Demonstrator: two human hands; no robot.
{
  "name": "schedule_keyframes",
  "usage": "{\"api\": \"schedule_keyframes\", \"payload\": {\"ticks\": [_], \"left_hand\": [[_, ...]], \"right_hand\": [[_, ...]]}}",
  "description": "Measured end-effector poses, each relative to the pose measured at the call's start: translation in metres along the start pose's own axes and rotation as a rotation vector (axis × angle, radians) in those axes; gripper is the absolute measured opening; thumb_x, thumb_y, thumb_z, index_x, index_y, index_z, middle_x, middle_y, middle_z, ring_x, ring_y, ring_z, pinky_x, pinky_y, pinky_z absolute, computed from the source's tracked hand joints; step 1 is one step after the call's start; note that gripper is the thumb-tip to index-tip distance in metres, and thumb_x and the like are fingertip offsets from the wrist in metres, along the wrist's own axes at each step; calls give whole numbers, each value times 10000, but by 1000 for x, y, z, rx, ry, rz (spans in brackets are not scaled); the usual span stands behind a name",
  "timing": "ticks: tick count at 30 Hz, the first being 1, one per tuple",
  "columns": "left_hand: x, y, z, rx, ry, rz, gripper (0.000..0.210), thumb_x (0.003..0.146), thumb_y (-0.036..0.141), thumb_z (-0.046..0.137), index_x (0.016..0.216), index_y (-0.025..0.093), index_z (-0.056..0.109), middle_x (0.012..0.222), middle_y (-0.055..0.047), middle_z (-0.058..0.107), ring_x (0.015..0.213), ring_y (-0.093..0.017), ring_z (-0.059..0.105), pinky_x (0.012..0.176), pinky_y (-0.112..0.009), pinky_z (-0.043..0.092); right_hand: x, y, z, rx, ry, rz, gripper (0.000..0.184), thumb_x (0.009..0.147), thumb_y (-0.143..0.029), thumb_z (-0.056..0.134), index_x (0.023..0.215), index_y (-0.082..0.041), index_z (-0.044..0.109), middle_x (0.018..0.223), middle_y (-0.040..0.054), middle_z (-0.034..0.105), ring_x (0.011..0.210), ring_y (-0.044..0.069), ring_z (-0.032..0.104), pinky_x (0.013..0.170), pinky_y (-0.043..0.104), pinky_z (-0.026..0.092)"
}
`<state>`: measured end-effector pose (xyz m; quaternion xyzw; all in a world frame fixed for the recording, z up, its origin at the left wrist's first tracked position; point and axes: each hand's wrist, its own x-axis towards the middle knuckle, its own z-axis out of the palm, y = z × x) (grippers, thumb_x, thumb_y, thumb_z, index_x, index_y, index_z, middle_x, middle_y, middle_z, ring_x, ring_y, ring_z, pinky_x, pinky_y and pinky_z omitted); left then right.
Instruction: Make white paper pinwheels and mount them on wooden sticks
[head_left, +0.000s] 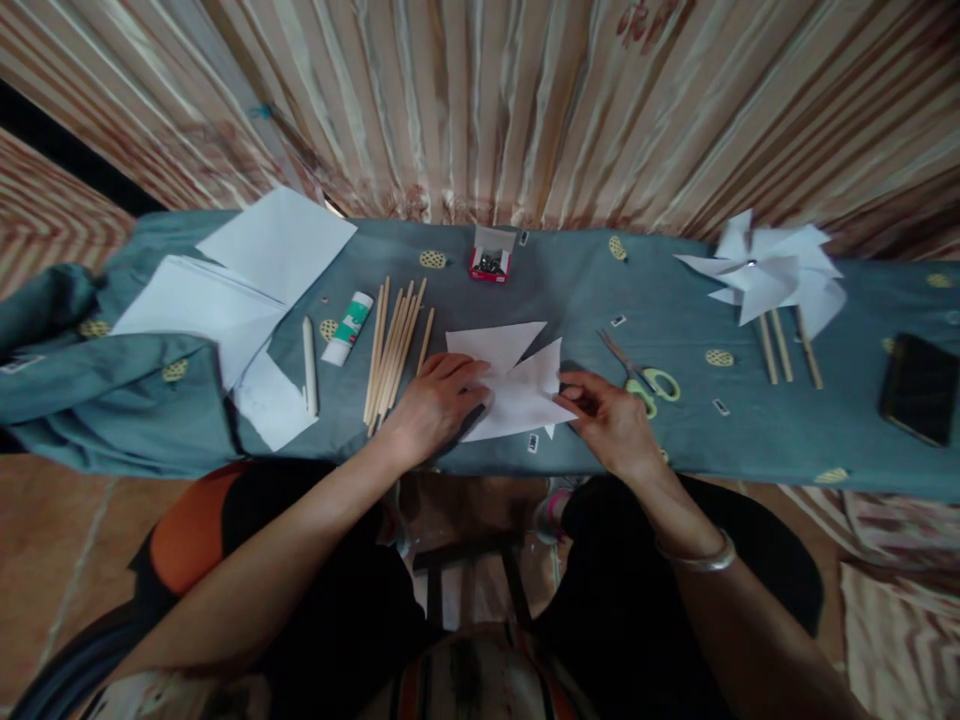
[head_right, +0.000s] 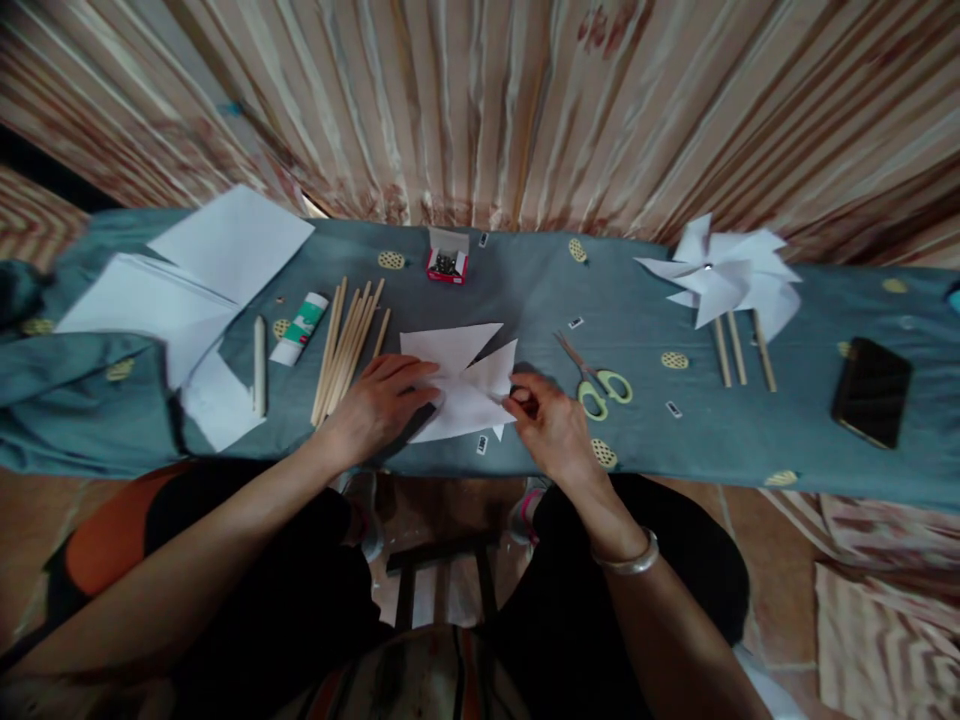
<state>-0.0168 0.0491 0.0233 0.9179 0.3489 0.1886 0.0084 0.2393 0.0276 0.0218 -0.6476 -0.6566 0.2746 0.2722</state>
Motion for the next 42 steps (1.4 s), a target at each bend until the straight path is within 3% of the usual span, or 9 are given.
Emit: {"api": "schedule_keyframes", "payload": {"ticks": [6,10,13,19,22,26,33,38,42], "left_hand": [[2,19,-2,-100,40,0,207,952,231,497,1044,162,670,1154,-97,667,1059,-238,563,905,-393,470],[4,36,-2,-138,-69,-3,314,905,414,589,1052,140,631,1079,-108,662,983,-252,566,834,-386,464],[8,41,1,-109,-144,-6,267,902,364,601,1033,131,621,1048,-110,655,942,-245,570,811,-381,454],[6,42,8,-57,-113,42,144,946,176,501,923,134,637,940,-75,655,831,-195,579,731,-327,455],[0,44,7,-67,-97,70,128,930,148,517,890,125,637,897,-73,649,805,-194,585,718,-327,472],[-9,48,1,-123,-85,65,166,936,149,489,900,122,649,880,-80,659,798,-199,606,714,-339,502],[-16,46,-1,-285,-55,-33,170,924,159,501,965,124,662,948,-90,686,885,-199,631,781,-330,549],[-14,45,1,-356,-34,-84,178,924,154,492,936,122,666,917,-86,687,857,-192,632,755,-320,561],[-15,47,2,-354,-46,-84,172,916,155,499,957,128,665,923,-90,690,865,-199,635,758,-339,568]], "right_hand": [[-10,-2,-6,-208,91,-251,294,902,-298,520,1127,-185,671,1050,118,731,977,277,685,895,449,546],[-14,-5,-5,-243,52,-295,314,926,-296,501,1170,-164,649,1071,131,728,1002,280,681,905,458,545],[-17,-5,-5,-272,48,-330,320,935,-289,484,1173,-150,648,1093,139,722,1008,284,676,912,474,540],[-17,1,-13,-316,111,-352,321,928,-249,471,1171,-161,660,1120,145,707,1070,302,648,940,500,525],[-18,-2,-16,-219,33,-392,341,915,-178,455,1188,-197,657,1208,117,678,1154,272,616,1003,503,495],[-24,-9,-13,-76,-195,-448,429,853,-78,457,1200,-229,659,1342,100,610,1270,239,550,1049,504,470],[-28,-12,-5,41,-315,-376,343,803,-94,596,1081,-257,712,1398,85,566,1322,248,506,1076,509,440],[-24,-11,-4,208,-270,-289,98,849,-232,661,906,-251,737,1295,75,636,1242,242,573,1029,468,482],[-22,-10,0,214,-195,-236,112,878,-293,635,847,-251,734,1231,70,663,1184,240,606,1006,464,491]]}}
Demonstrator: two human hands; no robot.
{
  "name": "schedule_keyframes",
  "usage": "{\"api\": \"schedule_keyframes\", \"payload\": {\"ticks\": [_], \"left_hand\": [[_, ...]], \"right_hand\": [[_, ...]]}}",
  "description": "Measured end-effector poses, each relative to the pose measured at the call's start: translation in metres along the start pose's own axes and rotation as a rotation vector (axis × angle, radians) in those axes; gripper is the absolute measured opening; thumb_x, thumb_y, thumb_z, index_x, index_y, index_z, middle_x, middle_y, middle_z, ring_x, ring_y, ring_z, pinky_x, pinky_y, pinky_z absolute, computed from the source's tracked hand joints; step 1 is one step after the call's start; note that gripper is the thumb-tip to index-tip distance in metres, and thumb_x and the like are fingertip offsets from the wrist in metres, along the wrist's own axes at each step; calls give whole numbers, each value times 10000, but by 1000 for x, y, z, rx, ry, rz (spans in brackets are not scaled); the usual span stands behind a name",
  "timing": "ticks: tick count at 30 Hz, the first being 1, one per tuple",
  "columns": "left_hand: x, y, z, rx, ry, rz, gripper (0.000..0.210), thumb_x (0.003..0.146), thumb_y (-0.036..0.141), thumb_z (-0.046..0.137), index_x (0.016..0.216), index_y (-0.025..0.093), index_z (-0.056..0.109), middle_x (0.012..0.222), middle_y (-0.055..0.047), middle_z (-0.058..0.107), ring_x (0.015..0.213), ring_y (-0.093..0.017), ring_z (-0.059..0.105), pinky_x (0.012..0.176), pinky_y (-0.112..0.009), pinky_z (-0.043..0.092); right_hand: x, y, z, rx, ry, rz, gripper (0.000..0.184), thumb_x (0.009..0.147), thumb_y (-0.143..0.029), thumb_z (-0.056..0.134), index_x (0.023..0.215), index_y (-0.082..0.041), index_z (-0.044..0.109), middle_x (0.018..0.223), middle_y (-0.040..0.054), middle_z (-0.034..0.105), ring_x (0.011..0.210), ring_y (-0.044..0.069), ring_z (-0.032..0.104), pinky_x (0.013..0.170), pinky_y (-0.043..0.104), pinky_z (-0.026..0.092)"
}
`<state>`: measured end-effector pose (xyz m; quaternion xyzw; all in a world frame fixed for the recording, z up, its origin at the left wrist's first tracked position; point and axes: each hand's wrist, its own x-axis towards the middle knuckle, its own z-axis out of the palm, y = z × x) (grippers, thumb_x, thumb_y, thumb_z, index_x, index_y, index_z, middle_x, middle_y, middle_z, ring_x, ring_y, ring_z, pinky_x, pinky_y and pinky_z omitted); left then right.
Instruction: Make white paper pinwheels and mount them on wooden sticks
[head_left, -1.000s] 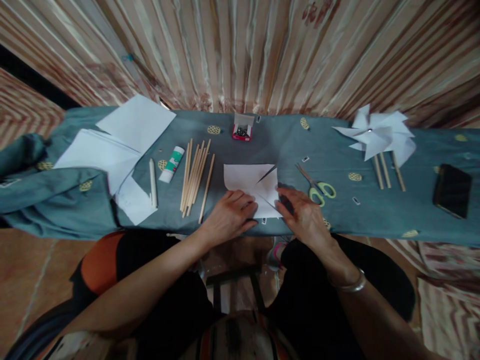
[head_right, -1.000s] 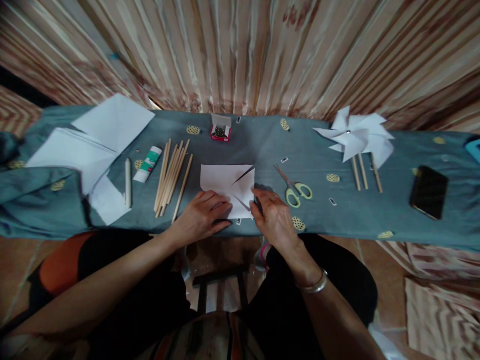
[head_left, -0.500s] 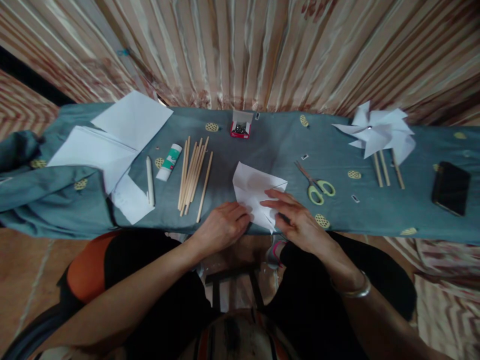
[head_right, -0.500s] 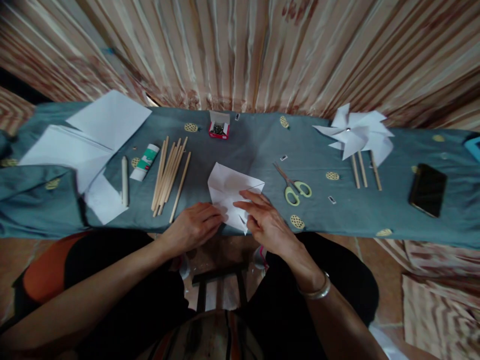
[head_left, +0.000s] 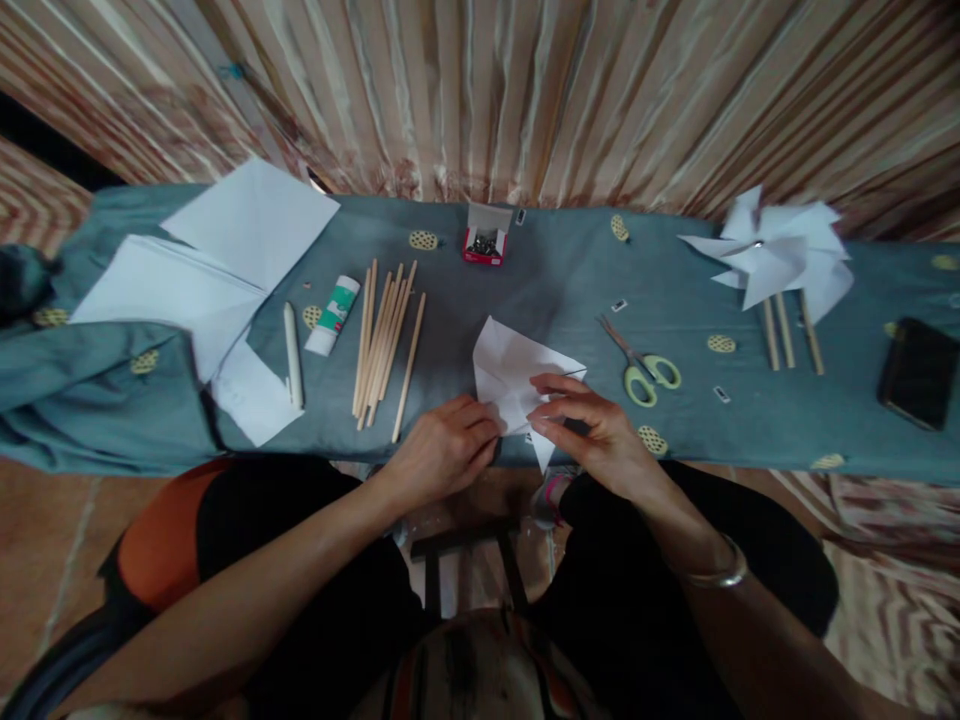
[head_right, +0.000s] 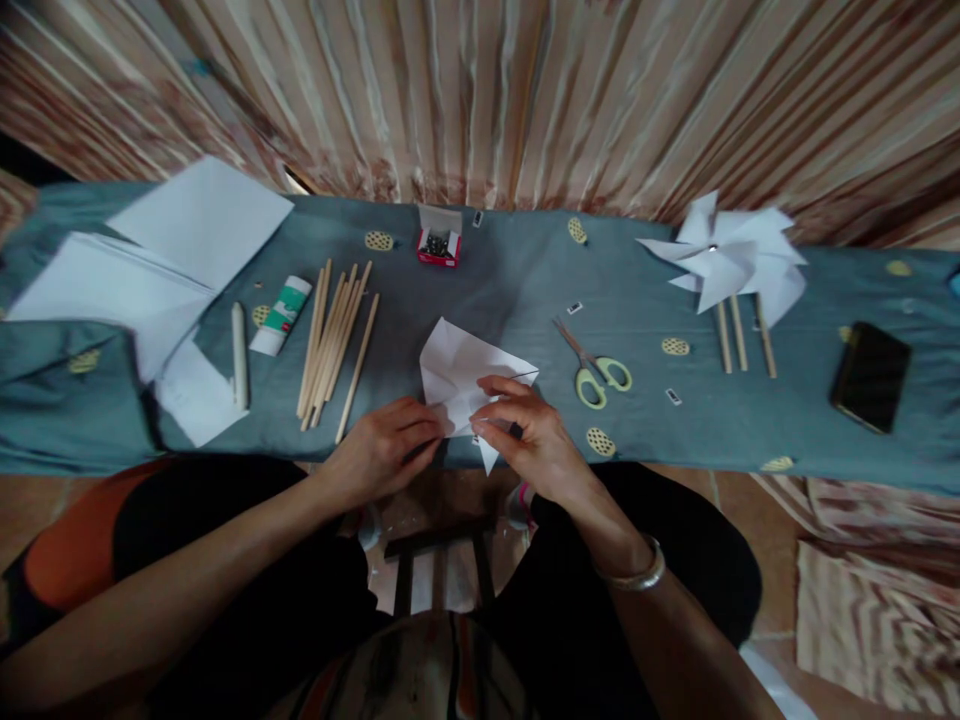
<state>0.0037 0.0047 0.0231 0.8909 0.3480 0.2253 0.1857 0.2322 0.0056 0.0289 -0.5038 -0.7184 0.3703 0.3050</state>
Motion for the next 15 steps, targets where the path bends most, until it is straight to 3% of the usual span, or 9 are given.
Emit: {"api": "schedule_keyframes", "payload": {"ticks": [6,10,15], "left_hand": [[-2,3,1,-65,-13,-23,341,933,138,480,1266,153,550,990,-81,688,911,-177,654,796,-337,581],[-3,3,2,-140,-34,-2,266,932,104,475,1146,154,625,1029,-75,687,980,-172,648,835,-318,578],[-4,1,6,-149,42,-40,242,946,136,485,1126,121,646,1007,-94,694,949,-165,669,830,-309,587]], "right_hand": [[5,-1,7,-184,53,-8,120,867,-282,640,821,-223,734,1214,95,666,1167,272,608,1004,481,486],[8,-3,8,-260,105,-53,132,859,-333,664,827,-215,716,1197,104,670,1138,275,619,994,476,491],[9,-4,6,-304,145,-55,201,852,-373,673,960,-206,701,1203,114,667,1148,288,609,1002,490,484]]}}
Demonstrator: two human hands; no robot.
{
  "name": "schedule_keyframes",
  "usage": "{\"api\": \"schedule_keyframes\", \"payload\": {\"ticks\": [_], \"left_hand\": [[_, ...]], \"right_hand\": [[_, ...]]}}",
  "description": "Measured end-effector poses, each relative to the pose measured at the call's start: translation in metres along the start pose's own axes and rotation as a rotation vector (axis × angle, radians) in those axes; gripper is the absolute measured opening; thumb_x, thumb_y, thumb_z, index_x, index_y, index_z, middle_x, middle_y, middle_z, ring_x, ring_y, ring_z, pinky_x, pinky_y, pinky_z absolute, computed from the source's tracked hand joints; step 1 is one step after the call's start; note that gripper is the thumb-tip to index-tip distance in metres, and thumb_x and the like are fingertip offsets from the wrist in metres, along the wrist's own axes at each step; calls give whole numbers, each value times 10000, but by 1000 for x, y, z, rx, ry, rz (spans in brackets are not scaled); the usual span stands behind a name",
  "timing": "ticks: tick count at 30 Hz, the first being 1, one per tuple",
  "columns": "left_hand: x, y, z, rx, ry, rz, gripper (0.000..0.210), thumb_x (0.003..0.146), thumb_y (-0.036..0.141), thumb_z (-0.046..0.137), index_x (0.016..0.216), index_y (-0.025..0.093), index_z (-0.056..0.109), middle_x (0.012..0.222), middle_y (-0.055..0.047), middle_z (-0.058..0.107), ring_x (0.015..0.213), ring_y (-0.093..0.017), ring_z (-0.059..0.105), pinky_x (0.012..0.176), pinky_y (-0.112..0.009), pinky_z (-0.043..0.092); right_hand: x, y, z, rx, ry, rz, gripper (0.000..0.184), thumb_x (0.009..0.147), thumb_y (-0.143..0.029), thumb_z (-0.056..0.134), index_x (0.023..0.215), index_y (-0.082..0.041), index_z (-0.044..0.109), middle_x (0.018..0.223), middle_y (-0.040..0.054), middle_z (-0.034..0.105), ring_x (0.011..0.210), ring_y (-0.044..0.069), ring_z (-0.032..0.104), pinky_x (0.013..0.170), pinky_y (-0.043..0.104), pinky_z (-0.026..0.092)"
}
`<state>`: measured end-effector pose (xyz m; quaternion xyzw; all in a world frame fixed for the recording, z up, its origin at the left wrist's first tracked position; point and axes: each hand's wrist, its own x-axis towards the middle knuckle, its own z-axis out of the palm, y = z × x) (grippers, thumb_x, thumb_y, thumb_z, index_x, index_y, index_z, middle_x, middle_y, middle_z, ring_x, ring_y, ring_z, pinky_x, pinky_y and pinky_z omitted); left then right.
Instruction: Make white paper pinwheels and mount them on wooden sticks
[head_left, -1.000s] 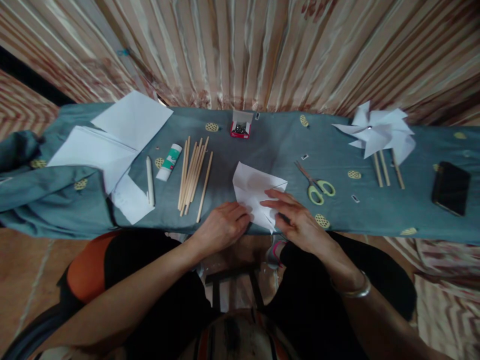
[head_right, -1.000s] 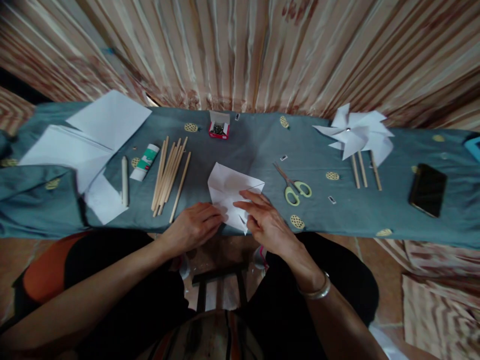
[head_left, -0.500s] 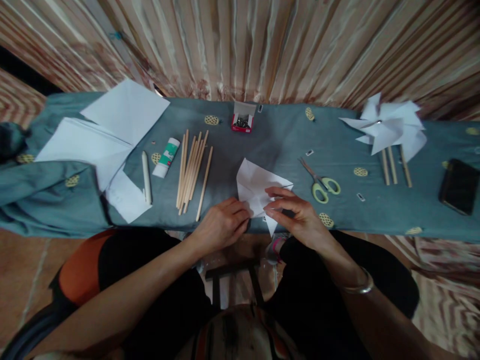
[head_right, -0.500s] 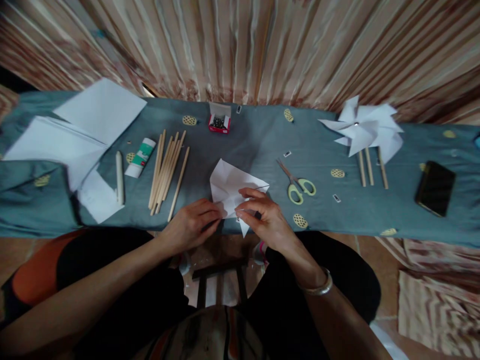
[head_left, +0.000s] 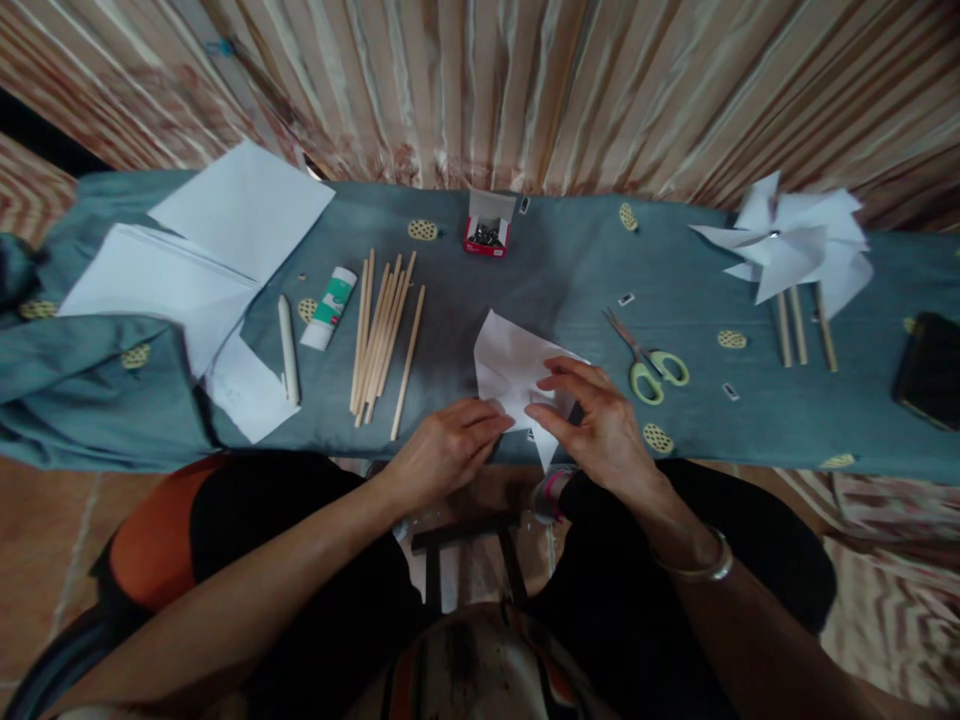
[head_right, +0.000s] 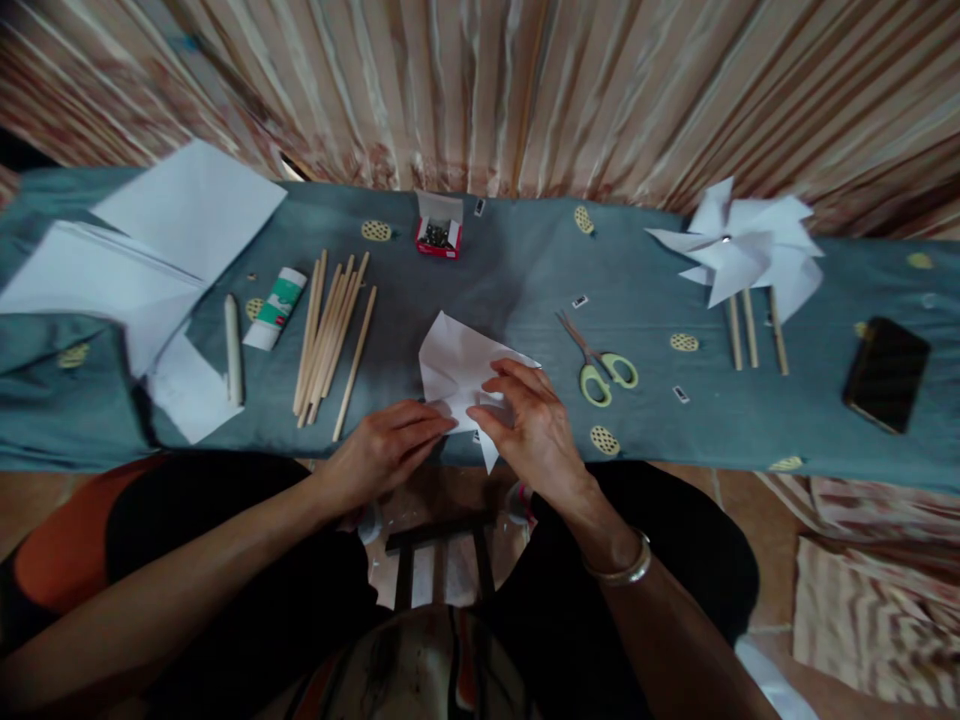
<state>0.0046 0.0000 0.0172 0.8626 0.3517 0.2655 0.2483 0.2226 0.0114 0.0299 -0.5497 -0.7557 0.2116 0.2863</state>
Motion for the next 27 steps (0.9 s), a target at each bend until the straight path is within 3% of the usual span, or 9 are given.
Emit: {"api": "schedule_keyframes", "payload": {"ticks": [10,20,27], "left_hand": [[-1,0,3,30,29,-54,212,921,138,533,1081,116,670,1016,-99,712,929,-176,690,837,-321,596],[3,0,2,69,45,-39,191,905,136,545,1028,111,689,996,-101,725,909,-181,702,836,-308,596],[5,0,0,63,22,-41,194,906,142,537,1015,106,693,984,-101,724,888,-183,705,824,-305,594]], "right_hand": [[-5,-4,3,-52,-33,-123,182,930,-268,551,969,-189,709,1239,123,637,1151,278,589,1007,470,486],[-4,-6,5,-109,-63,-165,273,959,-229,462,1053,-170,711,1330,139,579,1239,290,533,1048,508,464],[-4,-4,8,-124,-70,-171,295,943,-192,442,1082,-195,702,1364,101,554,1268,285,511,1069,502,456]]}}
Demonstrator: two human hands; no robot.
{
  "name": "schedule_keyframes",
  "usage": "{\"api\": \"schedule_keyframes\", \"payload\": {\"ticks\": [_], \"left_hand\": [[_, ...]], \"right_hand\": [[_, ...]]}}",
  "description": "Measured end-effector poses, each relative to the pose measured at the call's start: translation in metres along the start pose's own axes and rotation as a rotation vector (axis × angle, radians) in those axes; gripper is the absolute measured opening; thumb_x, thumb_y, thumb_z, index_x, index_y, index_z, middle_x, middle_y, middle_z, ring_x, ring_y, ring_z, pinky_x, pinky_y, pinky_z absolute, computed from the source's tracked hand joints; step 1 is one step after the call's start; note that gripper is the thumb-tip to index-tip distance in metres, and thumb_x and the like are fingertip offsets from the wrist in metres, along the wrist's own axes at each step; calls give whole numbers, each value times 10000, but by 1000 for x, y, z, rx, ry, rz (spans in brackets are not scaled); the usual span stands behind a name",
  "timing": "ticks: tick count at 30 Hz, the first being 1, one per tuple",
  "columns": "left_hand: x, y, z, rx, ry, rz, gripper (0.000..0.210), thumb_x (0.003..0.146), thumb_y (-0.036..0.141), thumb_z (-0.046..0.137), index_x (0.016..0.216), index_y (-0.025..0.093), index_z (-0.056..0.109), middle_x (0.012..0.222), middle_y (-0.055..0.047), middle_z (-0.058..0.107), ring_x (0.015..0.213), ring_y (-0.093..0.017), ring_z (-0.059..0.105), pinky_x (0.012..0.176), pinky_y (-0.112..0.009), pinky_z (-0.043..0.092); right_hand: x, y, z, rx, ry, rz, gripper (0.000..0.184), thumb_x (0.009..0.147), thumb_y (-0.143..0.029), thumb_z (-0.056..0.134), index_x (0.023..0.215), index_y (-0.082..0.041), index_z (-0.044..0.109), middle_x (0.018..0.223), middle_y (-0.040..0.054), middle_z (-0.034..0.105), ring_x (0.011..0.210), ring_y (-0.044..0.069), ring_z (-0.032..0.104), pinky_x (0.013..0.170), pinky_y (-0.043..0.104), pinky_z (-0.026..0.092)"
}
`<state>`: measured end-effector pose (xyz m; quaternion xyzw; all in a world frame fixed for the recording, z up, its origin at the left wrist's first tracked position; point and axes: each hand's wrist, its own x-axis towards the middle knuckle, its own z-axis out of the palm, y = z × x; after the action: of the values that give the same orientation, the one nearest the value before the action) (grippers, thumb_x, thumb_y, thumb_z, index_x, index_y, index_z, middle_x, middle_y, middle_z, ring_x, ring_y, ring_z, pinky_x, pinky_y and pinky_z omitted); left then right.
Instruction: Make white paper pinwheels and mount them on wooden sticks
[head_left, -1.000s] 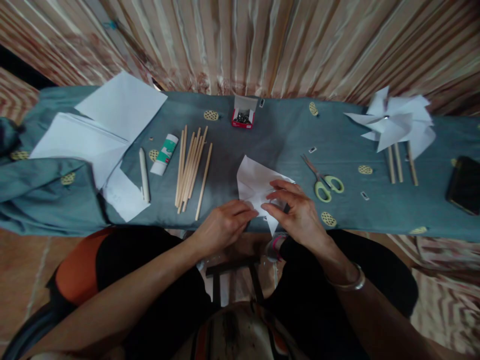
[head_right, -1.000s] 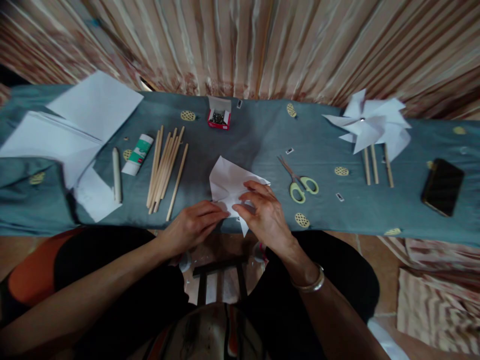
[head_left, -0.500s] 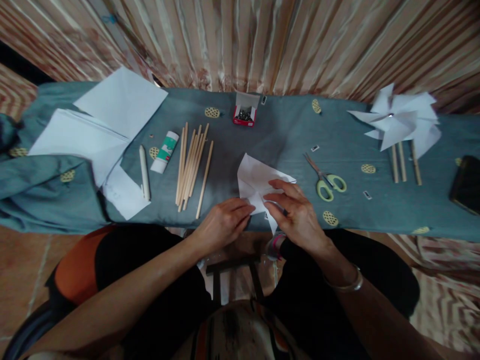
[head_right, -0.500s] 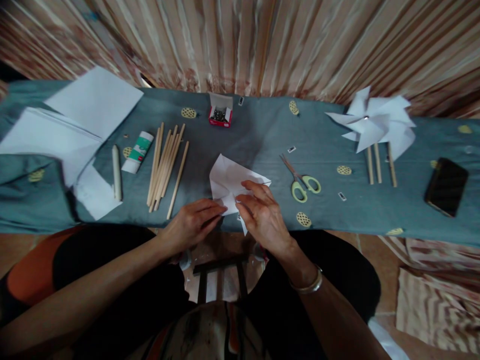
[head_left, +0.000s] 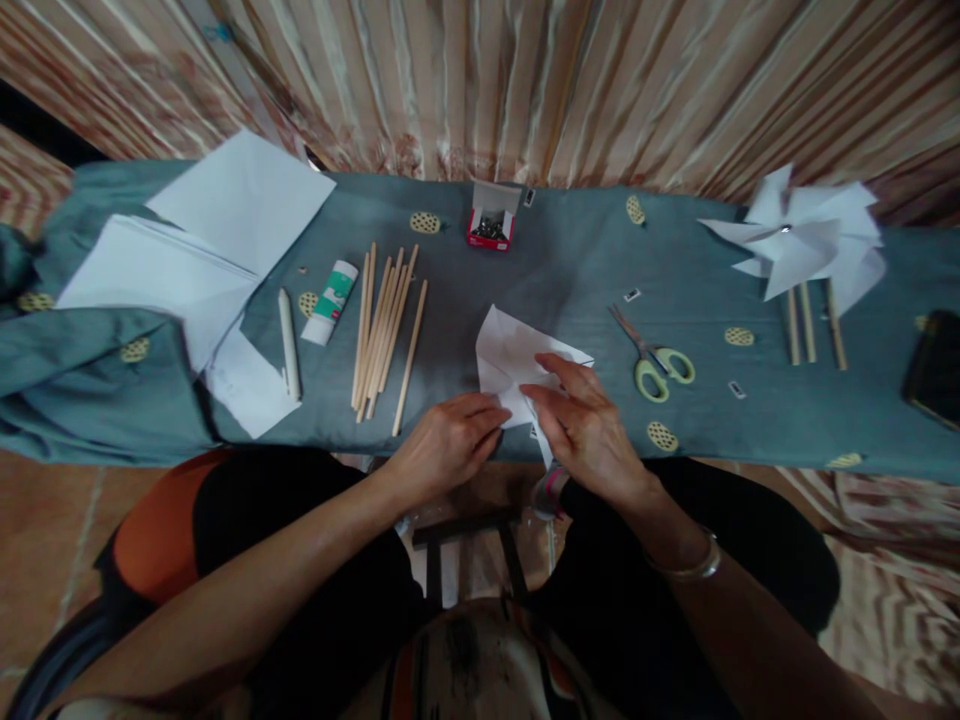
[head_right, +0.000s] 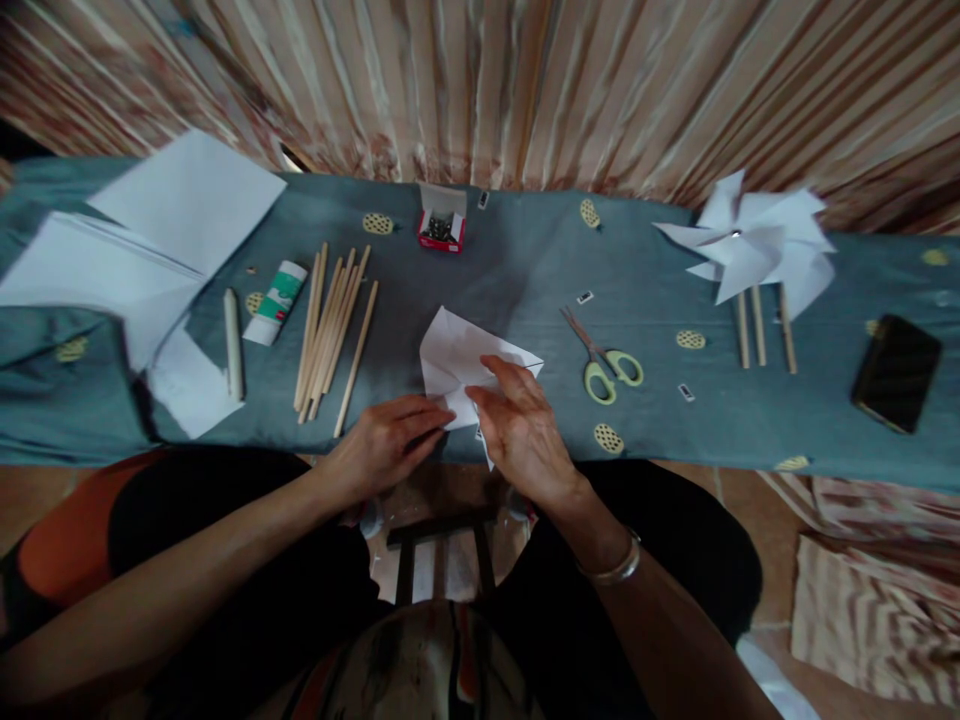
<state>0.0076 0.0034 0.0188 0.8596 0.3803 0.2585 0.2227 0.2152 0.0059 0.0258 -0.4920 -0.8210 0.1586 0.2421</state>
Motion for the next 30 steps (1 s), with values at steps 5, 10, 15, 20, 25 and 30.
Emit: {"api": "schedule_keyframes", "payload": {"ticks": [5,10,15,20,25,30], "left_hand": [[-1,0,1,0,-19,-13,200,910,151,529,1021,123,693,995,-94,721,899,-181,703,824,-304,591],[-1,0,0,8,-43,-18,208,905,146,530,1034,130,692,1012,-92,721,918,-183,703,834,-308,590],[0,-1,0,1,-33,9,203,902,141,529,1011,106,697,990,-102,722,899,-190,703,821,-306,591],[0,-1,0,-2,-56,-10,205,908,146,514,998,124,697,973,-94,718,877,-184,701,804,-310,591],[0,-1,0,2,-70,-26,214,909,150,514,1026,136,692,993,-87,713,908,-186,697,826,-312,586],[0,0,0,-4,-75,-24,212,915,150,505,1020,127,687,990,-91,709,906,-187,694,829,-315,584]], "right_hand": [[1,-1,1,1,-16,21,319,944,-182,434,1109,-230,703,1378,81,546,1295,290,496,1086,491,443],[1,0,3,-4,-13,12,315,948,-189,432,1126,-230,689,1387,82,541,1298,294,490,1067,516,453],[0,0,4,-12,-28,10,329,944,-180,427,1144,-243,681,1394,78,529,1315,296,476,1076,505,446],[0,1,6,-27,-41,4,355,921,-155,434,1176,-267,654,1415,66,506,1330,304,456,1067,515,448],[-2,2,9,-72,-52,-26,386,911,-125,419,1211,-270,614,1440,70,469,1364,303,417,1073,508,437],[-7,-1,18,-165,-43,-57,359,916,-116,398,1203,-174,605,1466,152,431,1374,338,383,1068,536,413]]}}
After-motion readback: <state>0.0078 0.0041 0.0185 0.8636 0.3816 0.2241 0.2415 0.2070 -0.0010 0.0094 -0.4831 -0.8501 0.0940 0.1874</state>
